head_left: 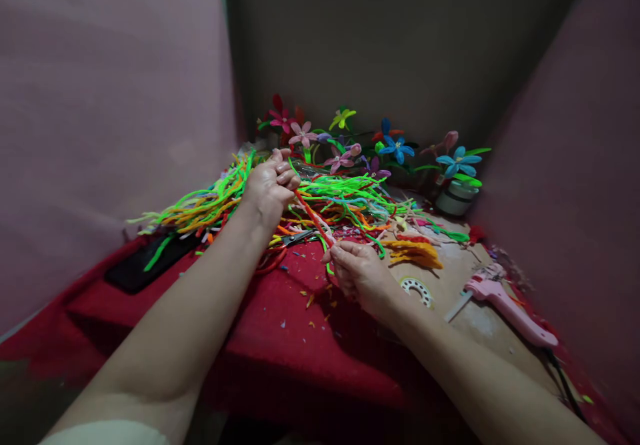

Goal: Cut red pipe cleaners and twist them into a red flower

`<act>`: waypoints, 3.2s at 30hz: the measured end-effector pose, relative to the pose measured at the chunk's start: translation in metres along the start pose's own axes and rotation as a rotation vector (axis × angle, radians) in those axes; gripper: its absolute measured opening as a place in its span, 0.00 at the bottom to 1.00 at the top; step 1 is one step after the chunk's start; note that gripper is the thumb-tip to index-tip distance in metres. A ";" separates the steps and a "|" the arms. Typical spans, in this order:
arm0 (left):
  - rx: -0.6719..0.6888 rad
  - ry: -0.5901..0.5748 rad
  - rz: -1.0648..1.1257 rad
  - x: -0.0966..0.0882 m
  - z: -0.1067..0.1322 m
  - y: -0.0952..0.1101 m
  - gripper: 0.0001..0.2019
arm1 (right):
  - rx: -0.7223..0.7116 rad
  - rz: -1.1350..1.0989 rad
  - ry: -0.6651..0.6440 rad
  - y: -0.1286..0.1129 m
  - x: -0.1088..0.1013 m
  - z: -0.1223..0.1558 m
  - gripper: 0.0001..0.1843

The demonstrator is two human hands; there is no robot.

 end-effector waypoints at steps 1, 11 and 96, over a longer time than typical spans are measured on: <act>0.004 0.018 0.005 -0.002 -0.003 0.001 0.14 | -0.011 0.003 0.010 0.000 0.001 0.000 0.13; 0.006 0.153 0.184 0.000 -0.024 0.003 0.16 | 0.117 -0.073 -0.014 0.015 0.004 0.002 0.11; -0.195 -0.395 -0.406 0.008 0.058 -0.079 0.08 | 0.161 -0.480 0.051 -0.019 -0.028 -0.025 0.11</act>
Point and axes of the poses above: each hand's wrist, its own z-axis away from the middle knuckle, its own x-axis out of the palm, y = z × x, the point moved 6 cm from there along -z, towards the middle knuckle, and after that the axes turned 4 degrees about -z, right-handed, at the moved point
